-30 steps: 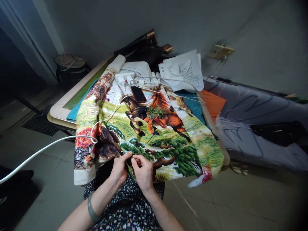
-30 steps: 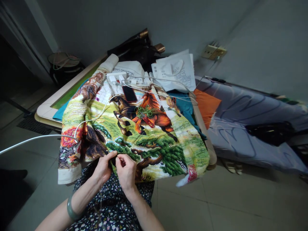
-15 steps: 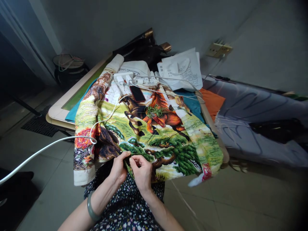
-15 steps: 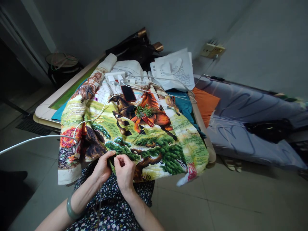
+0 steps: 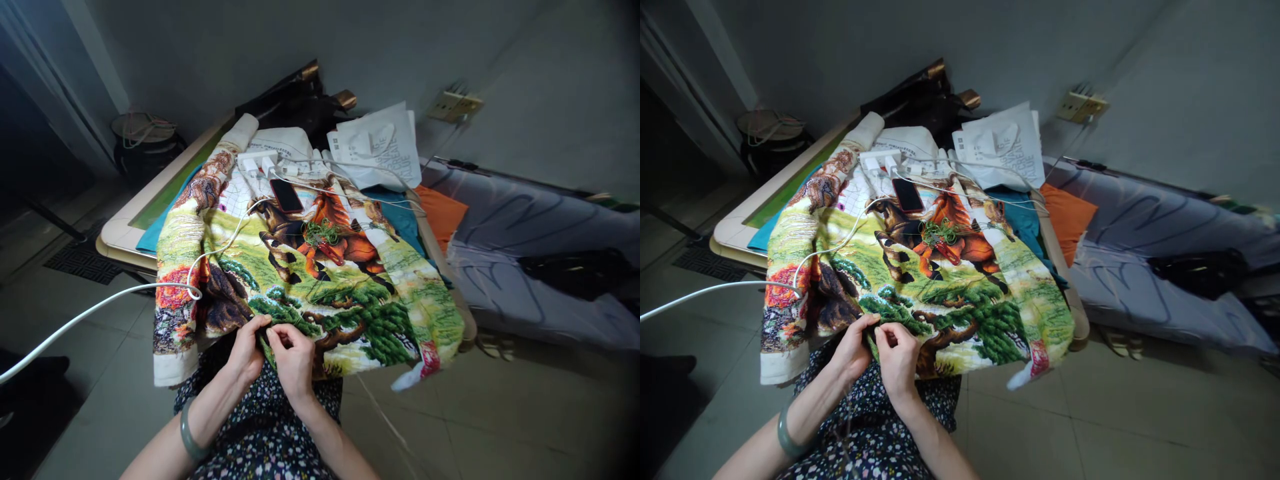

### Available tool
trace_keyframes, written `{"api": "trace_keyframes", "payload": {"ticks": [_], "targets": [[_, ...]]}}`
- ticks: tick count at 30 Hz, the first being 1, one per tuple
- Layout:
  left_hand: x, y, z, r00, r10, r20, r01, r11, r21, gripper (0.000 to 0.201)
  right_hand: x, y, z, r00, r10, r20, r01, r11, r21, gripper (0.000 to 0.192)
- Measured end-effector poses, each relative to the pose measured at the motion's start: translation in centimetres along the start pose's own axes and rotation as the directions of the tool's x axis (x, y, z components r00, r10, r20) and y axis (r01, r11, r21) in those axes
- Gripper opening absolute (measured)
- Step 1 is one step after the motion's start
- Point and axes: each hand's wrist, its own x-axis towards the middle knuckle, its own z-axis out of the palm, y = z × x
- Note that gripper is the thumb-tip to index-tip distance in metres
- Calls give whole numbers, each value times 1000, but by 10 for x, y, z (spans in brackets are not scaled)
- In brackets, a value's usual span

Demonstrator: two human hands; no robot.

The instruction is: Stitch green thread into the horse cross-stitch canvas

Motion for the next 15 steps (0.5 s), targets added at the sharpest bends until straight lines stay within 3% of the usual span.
{"api": "trace_keyframes", "payload": {"ticks": [7, 15], "targets": [[-2, 1, 2, 1000, -20, 6, 20, 1000, -23, 13, 1, -2, 0, 1000, -13, -14, 13, 1000, 0, 16], [-6, 3, 2, 998, -62, 20, 63, 996, -68, 16, 2, -5, -4, 991, 125, 56, -129, 990, 61, 13]]}}
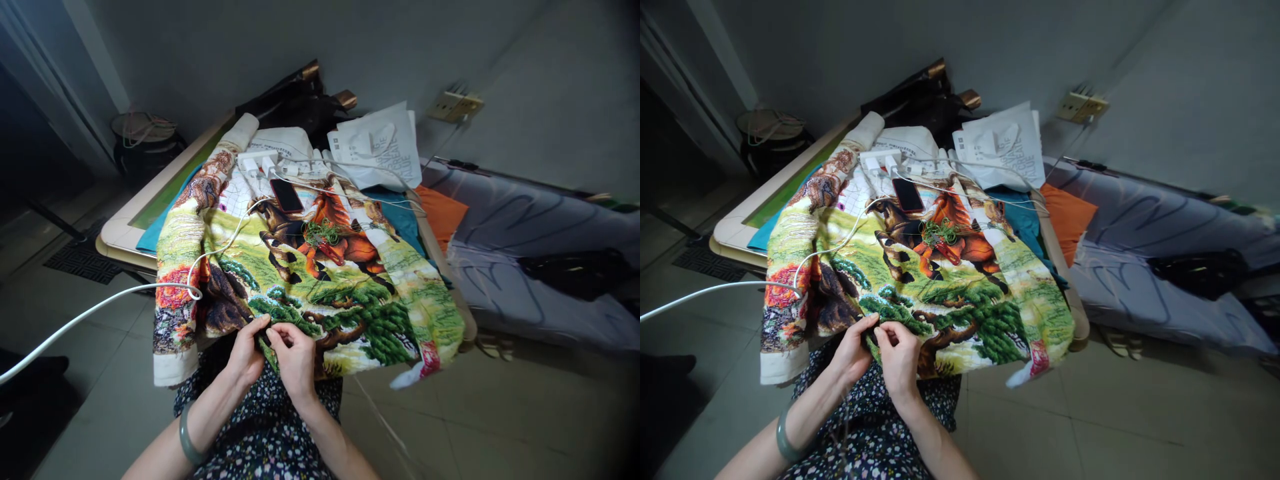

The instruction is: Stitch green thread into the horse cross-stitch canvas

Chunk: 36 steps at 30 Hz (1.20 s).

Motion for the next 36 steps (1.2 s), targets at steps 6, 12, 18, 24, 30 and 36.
{"api": "trace_keyframes", "payload": {"ticks": [6, 12, 18, 24, 30, 36], "targets": [[1, -2, -3, 999, -38, 16, 38, 998, -45, 17, 0, -3, 1, 998, 61, 0, -61, 996, 65, 10], [1, -5, -12, 995, -42, 86, 44, 999, -25, 17, 10, -3, -6, 999, 38, -5, -38, 997, 74, 21], [4, -8, -16, 997, 8, 73, -10, 1000, 28, 19, 35, -9, -23, 977, -132, 168, 177, 942, -287, 14], [2, -7, -14, 998, 22, 61, -23, 1000, 17, 19, 28, -21, -35, 866, -317, 388, 462, 804, -374, 23], [-3, -7, -11, 997, 63, 40, -65, 996, 55, 22, 29, -33, -56, 920, -271, 284, 364, 862, -354, 24], [-4, -6, -10, 997, 55, 60, -59, 996, 69, 24, 53, -26, -39, 959, -13, 282, 61, 985, -163, 21]]}}
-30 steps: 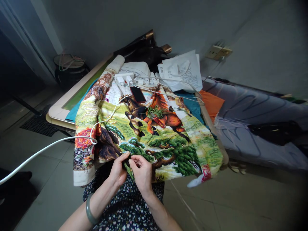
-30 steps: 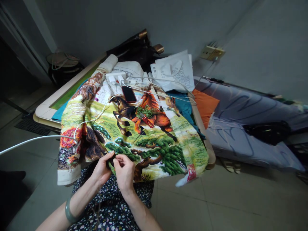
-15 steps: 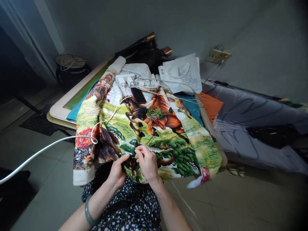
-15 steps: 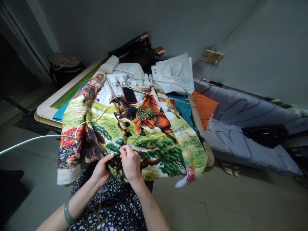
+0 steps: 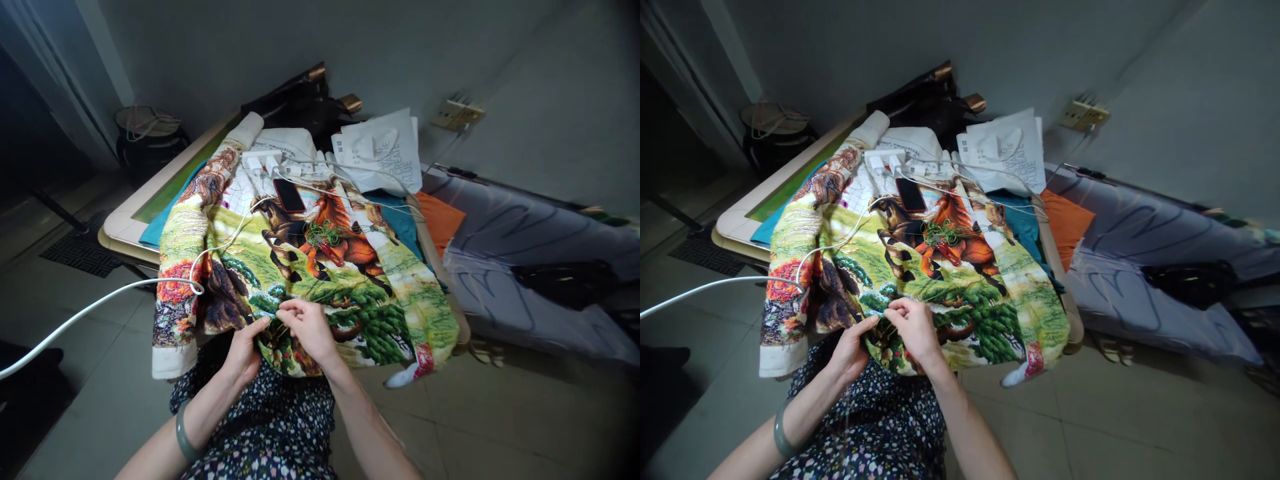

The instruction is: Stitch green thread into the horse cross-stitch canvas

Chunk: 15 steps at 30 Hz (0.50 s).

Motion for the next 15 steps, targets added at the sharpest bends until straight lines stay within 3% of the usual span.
{"api": "trace_keyframes", "payload": {"ticks": [5, 7, 10, 15], "targets": [[4, -1, -4, 1000, 0, 14, -1, 999, 35, 22, 2, 6, 20, 998, -20, 60, 22, 999, -29, 15], [4, -1, -5, 1000, 6, 16, -6, 999, 49, 21, 1, 6, 20, 996, -25, 88, 32, 996, -80, 14], [3, -1, -3, 999, 47, 11, -47, 998, 48, 23, 1, 3, 17, 999, -15, 40, 21, 990, -136, 6], [1, -1, 0, 993, 112, 25, -113, 992, 54, 24, -1, -8, 20, 995, -92, 44, 102, 921, -377, 7]]}}
